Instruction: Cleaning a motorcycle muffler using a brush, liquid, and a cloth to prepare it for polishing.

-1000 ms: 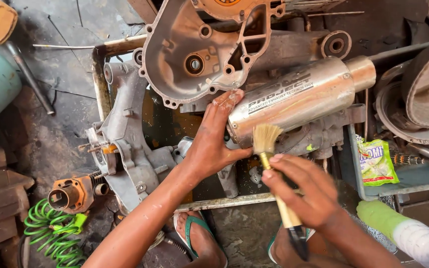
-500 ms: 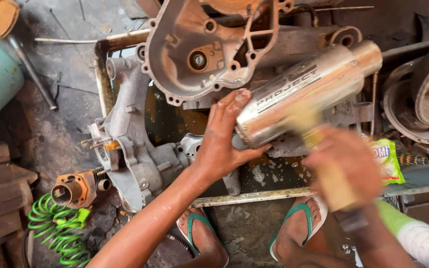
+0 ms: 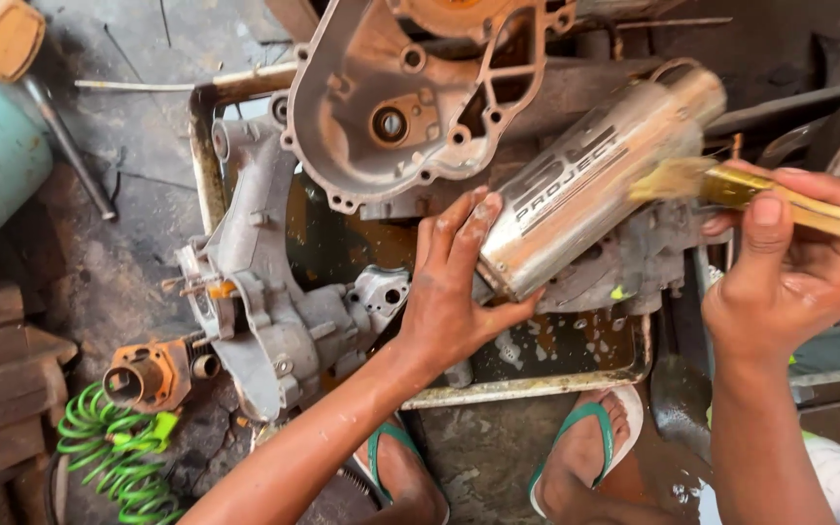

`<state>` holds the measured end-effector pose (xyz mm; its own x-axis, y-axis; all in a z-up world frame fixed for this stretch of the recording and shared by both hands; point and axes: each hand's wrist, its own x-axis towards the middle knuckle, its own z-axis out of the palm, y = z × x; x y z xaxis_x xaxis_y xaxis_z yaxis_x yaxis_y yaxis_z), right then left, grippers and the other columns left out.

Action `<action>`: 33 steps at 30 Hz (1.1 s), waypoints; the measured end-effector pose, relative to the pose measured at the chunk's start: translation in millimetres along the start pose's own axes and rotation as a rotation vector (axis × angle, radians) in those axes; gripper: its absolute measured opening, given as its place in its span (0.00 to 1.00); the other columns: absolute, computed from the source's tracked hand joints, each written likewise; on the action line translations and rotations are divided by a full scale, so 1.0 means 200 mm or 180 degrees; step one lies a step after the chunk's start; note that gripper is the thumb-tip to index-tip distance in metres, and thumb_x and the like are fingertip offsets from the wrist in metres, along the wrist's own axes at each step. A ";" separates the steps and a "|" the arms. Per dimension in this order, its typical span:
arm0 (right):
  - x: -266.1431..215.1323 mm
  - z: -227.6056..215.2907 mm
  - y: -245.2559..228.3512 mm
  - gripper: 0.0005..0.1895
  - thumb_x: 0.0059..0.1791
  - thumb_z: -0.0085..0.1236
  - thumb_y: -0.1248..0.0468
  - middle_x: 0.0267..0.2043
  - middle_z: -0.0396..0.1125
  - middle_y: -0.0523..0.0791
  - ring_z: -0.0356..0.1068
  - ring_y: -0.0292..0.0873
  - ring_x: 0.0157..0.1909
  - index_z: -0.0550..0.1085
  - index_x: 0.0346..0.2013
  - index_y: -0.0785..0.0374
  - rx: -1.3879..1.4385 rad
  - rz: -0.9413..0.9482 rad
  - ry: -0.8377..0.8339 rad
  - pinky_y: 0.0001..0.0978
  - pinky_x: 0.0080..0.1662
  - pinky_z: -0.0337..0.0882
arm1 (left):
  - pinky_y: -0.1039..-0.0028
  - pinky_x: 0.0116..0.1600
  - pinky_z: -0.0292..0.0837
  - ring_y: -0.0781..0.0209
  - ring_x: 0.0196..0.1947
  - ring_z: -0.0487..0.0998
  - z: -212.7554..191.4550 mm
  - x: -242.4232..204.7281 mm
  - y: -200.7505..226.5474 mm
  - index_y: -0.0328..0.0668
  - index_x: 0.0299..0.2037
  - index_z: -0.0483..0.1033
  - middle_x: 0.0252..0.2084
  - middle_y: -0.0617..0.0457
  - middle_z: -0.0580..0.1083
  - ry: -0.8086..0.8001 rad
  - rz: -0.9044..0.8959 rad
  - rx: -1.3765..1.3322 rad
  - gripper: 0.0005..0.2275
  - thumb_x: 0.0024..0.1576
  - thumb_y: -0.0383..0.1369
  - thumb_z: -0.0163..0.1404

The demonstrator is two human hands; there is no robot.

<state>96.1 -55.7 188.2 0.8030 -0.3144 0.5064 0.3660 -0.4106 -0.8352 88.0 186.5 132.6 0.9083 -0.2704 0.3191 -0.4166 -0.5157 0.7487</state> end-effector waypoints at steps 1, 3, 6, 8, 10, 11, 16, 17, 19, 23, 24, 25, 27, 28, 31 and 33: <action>-0.04 -0.03 0.03 0.13 0.67 0.49 0.67 0.50 0.67 0.69 0.75 0.63 0.53 0.61 0.56 0.77 -0.0005 -0.0020 0.0016 0.40 0.44 0.77 | 0.44 0.69 0.66 0.39 0.68 0.65 0.00 0.01 0.00 0.53 0.77 0.48 0.74 0.42 0.58 0.0006 0.0025 -0.0005 0.45 0.55 0.43 0.69; -0.14 -0.10 0.09 0.06 0.59 0.50 0.77 0.44 0.70 0.64 0.73 0.67 0.48 0.71 0.40 0.80 -0.1126 -0.1029 -0.0488 0.61 0.59 0.74 | 0.46 0.70 0.66 0.40 0.67 0.65 0.01 0.01 0.00 0.51 0.75 0.51 0.72 0.41 0.60 0.0029 -0.0046 0.0008 0.45 0.53 0.43 0.70; -0.15 0.07 -0.22 0.06 0.52 0.56 0.63 0.38 0.77 0.46 0.82 0.50 0.44 0.78 0.38 0.60 -0.0146 -0.1799 -0.1792 0.32 0.44 0.85 | 0.50 0.68 0.66 0.39 0.67 0.66 -0.02 0.01 -0.02 0.48 0.75 0.52 0.74 0.41 0.59 -0.0046 -0.0049 -0.0196 0.43 0.53 0.45 0.67; -0.20 0.06 -0.17 0.14 0.55 0.47 0.58 0.36 0.75 0.45 0.80 0.47 0.42 0.78 0.35 0.61 0.0191 -0.1202 -0.1597 0.37 0.47 0.85 | 0.48 0.71 0.64 0.40 0.70 0.63 -0.04 0.00 -0.04 0.48 0.75 0.52 0.74 0.40 0.59 -0.0101 -0.0042 -0.0267 0.44 0.51 0.43 0.68; -0.17 0.02 -0.11 0.22 0.58 0.39 0.54 0.34 0.74 0.44 0.78 0.45 0.39 0.78 0.31 0.61 0.0529 -0.0607 -0.1409 0.42 0.49 0.86 | 0.46 0.73 0.63 0.42 0.74 0.61 -0.06 -0.01 -0.05 0.47 0.74 0.53 0.75 0.39 0.59 -0.0143 -0.0047 -0.0337 0.46 0.48 0.41 0.70; -0.11 0.00 -0.07 0.13 0.60 0.41 0.67 0.31 0.70 0.48 0.73 0.48 0.36 0.72 0.35 0.67 0.0165 -0.0564 -0.1009 0.46 0.49 0.81 | 0.49 0.74 0.63 0.43 0.74 0.62 -0.07 -0.01 -0.04 0.47 0.73 0.54 0.73 0.40 0.61 -0.0076 -0.0031 -0.0308 0.44 0.49 0.41 0.70; -0.15 -0.14 0.20 0.09 0.65 0.49 0.77 0.46 0.63 0.69 0.75 0.70 0.45 0.64 0.54 0.87 -0.0405 -0.0916 0.0032 0.47 0.43 0.79 | 0.52 0.75 0.63 0.44 0.73 0.63 -0.11 0.03 -0.06 0.47 0.72 0.55 0.71 0.40 0.62 -0.0087 0.0086 -0.0332 0.42 0.50 0.40 0.70; -0.31 -0.20 0.32 0.15 0.62 0.44 0.70 0.51 0.66 0.59 0.75 0.54 0.46 0.62 0.62 0.77 0.0223 -0.0166 -0.0551 0.35 0.40 0.79 | 0.51 0.75 0.63 0.43 0.74 0.62 -0.12 0.03 -0.07 0.48 0.73 0.55 0.72 0.41 0.61 -0.0093 0.0122 -0.0374 0.42 0.51 0.40 0.70; -0.35 -0.13 0.22 0.24 0.59 0.38 0.62 0.56 0.69 0.49 0.74 0.38 0.46 0.61 0.70 0.66 0.0804 0.0626 -0.1096 0.22 0.36 0.79 | 0.50 0.75 0.62 0.43 0.75 0.61 -0.11 0.02 -0.08 0.49 0.73 0.54 0.72 0.41 0.60 -0.0148 0.0167 -0.0447 0.42 0.52 0.39 0.69; -0.22 0.09 -0.18 0.04 0.48 0.64 0.65 0.40 0.77 0.49 0.79 0.51 0.48 0.78 0.37 0.60 -0.0347 -0.1468 -0.1684 0.37 0.47 0.83 | 0.48 0.76 0.60 0.41 0.76 0.59 -0.15 0.04 -0.12 0.46 0.74 0.53 0.74 0.39 0.58 -0.0371 0.0224 -0.0532 0.42 0.52 0.41 0.67; -0.24 0.04 -0.14 0.05 0.49 0.57 0.64 0.40 0.77 0.40 0.79 0.46 0.52 0.81 0.35 0.54 -0.0055 -0.0711 -0.1647 0.29 0.50 0.81 | 0.50 0.76 0.59 0.42 0.76 0.59 -0.16 0.04 -0.12 0.46 0.74 0.54 0.74 0.39 0.59 -0.0413 0.0191 -0.0579 0.42 0.51 0.37 0.68; -0.19 0.02 -0.06 0.05 0.49 0.57 0.64 0.40 0.77 0.40 0.79 0.46 0.52 0.81 0.35 0.54 -0.0044 -0.0704 -0.1656 0.29 0.50 0.81 | 0.50 0.76 0.59 0.42 0.76 0.59 -0.17 0.03 -0.12 0.46 0.74 0.54 0.74 0.39 0.59 -0.0411 0.0177 -0.0573 0.42 0.51 0.37 0.68; -0.08 -0.03 0.10 0.03 0.60 0.52 0.80 0.39 0.68 0.55 0.72 0.56 0.41 0.68 0.45 0.74 -0.0416 -0.0834 -0.0254 0.51 0.51 0.78 | 0.50 0.76 0.61 0.43 0.76 0.61 -0.16 0.04 -0.11 0.47 0.74 0.54 0.73 0.43 0.61 -0.0337 0.0307 -0.0425 0.41 0.54 0.39 0.68; -0.08 -0.04 0.12 0.03 0.60 0.52 0.80 0.39 0.68 0.55 0.72 0.56 0.41 0.68 0.45 0.74 -0.0426 -0.0858 -0.0237 0.51 0.51 0.78 | 0.50 0.76 0.61 0.43 0.76 0.61 -0.16 0.04 -0.11 0.47 0.74 0.54 0.73 0.43 0.61 -0.0329 0.0336 -0.0430 0.41 0.54 0.39 0.68; -0.12 -0.02 0.11 0.18 0.59 0.56 0.80 0.47 0.65 0.64 0.69 0.60 0.45 0.57 0.56 0.79 -0.1124 -0.1662 0.0063 0.53 0.50 0.79 | 0.49 0.75 0.62 0.42 0.76 0.60 -0.17 0.05 -0.11 0.49 0.75 0.52 0.73 0.40 0.59 -0.0361 0.0268 -0.0433 0.42 0.53 0.39 0.68; -0.28 0.04 0.00 0.07 0.50 0.58 0.61 0.46 0.77 0.42 0.71 0.48 0.61 0.82 0.37 0.55 -0.0783 -0.0933 -0.1434 0.35 0.62 0.67 | 0.45 0.75 0.62 0.40 0.75 0.59 -0.16 0.04 -0.11 0.49 0.74 0.52 0.73 0.38 0.57 -0.0421 0.0170 -0.0473 0.43 0.51 0.38 0.69</action>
<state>55.3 -31.4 159.2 0.8252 0.2145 0.5225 0.5260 -0.6288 -0.5727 105.8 221.8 136.8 0.8681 -0.4036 0.2890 -0.4450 -0.3748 0.8133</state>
